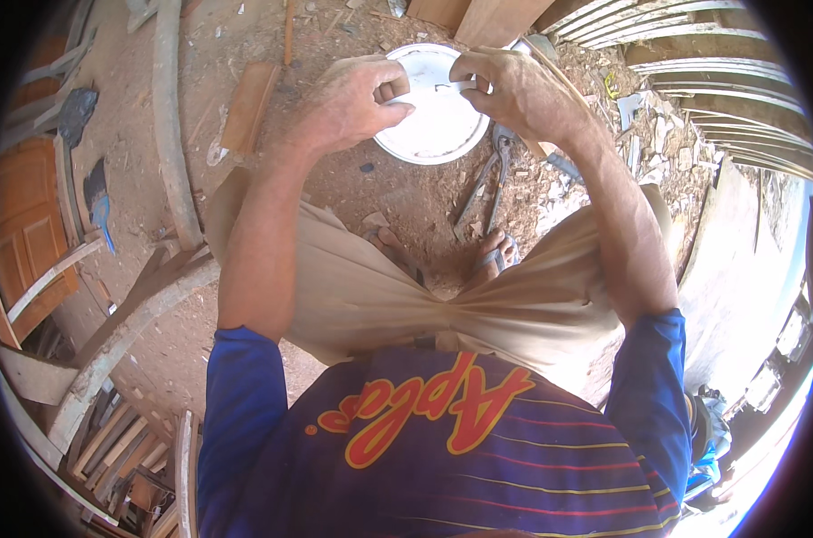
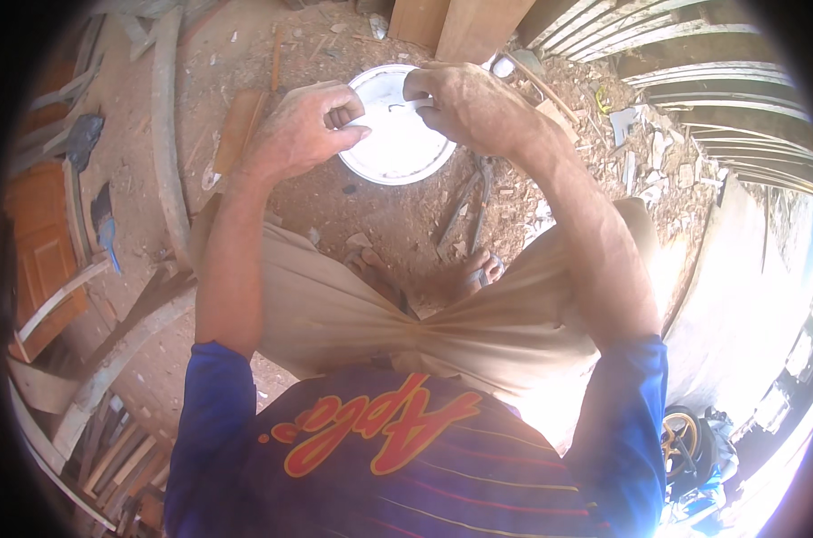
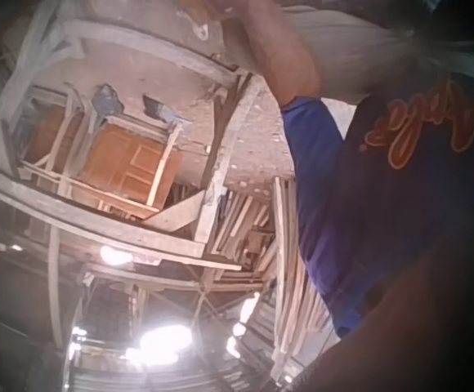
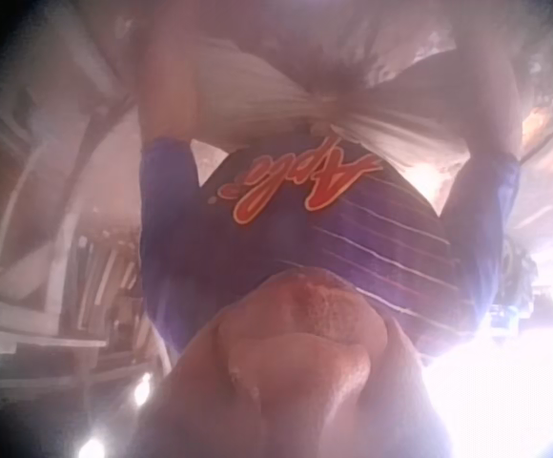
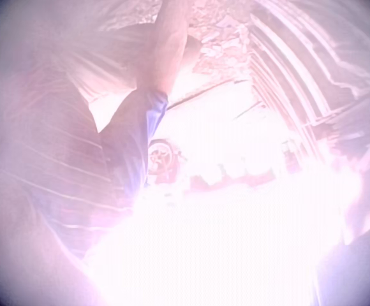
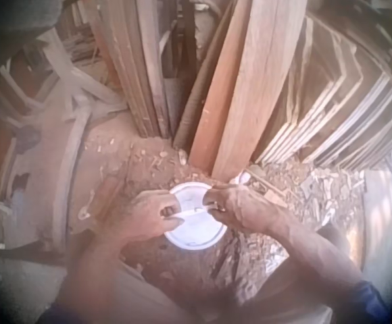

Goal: The person applies glue to a wooden block, joins it with a curved wooden structure resting on a bucket, and uses pincers to secure the components together.

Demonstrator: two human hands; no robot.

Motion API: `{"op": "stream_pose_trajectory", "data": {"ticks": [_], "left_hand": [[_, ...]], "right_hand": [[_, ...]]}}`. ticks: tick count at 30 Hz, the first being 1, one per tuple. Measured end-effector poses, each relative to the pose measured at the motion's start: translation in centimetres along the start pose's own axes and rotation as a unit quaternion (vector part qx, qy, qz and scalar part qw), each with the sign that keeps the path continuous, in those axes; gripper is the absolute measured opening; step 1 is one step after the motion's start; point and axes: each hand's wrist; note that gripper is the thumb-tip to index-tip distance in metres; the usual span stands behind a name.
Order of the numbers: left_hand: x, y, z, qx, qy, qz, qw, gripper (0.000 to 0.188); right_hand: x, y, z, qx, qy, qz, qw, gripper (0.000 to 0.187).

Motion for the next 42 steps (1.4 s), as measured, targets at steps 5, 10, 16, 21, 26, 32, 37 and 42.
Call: {"op": "stream_pose_trajectory", "data": {"ticks": [5,10,16,21,26,32,37,42], "left_hand": [[-0.1,0.0,-0.1,0.022,-0.002,0.014,1.000,0.030],[-0.5,-0.3,0.0,0.040,-0.009,0.027,0.999,0.031],[-0.5,-0.2,0.0,0.036,-0.008,0.008,0.999,0.034],[-1.0,0.1,-0.2,0.018,0.002,0.006,1.000,0.037],[-0.5,0.4,-0.2,-0.013,0.029,0.009,0.999,0.036],[0.2,0.3,-0.4,0.001,0.027,0.000,1.000,0.033],[0.1,0.5,-0.6,-0.013,0.039,0.000,0.999,0.032],[-0.8,1.1,-0.9,-0.084,0.122,0.004,0.989,0.029]], "right_hand": [[-0.8,0.6,0.0,-0.008,-0.010,-0.017,1.000,0.030],[-0.2,0.4,0.5,-0.029,-0.030,-0.015,0.999,0.031],[0.0,1.3,0.6,-0.063,-0.062,-0.027,0.996,0.022],[-0.3,1.4,0.7,-0.055,-0.062,-0.008,0.997,0.024],[-0.2,1.3,1.0,-0.077,-0.044,0.009,0.996,0.024],[-1.6,1.5,0.8,-0.064,-0.061,0.048,0.995,0.024],[-1.2,1.4,0.6,-0.052,-0.047,0.047,0.996,0.024],[-1.7,1.6,0.5,-0.051,-0.056,0.052,0.996,0.024]]}}
Point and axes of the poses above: each hand's wrist, its own z-axis away from the middle knuckle, its own y-axis out of the palm, x = y × z, and after that the axes turned 10 degrees about z, right-handed
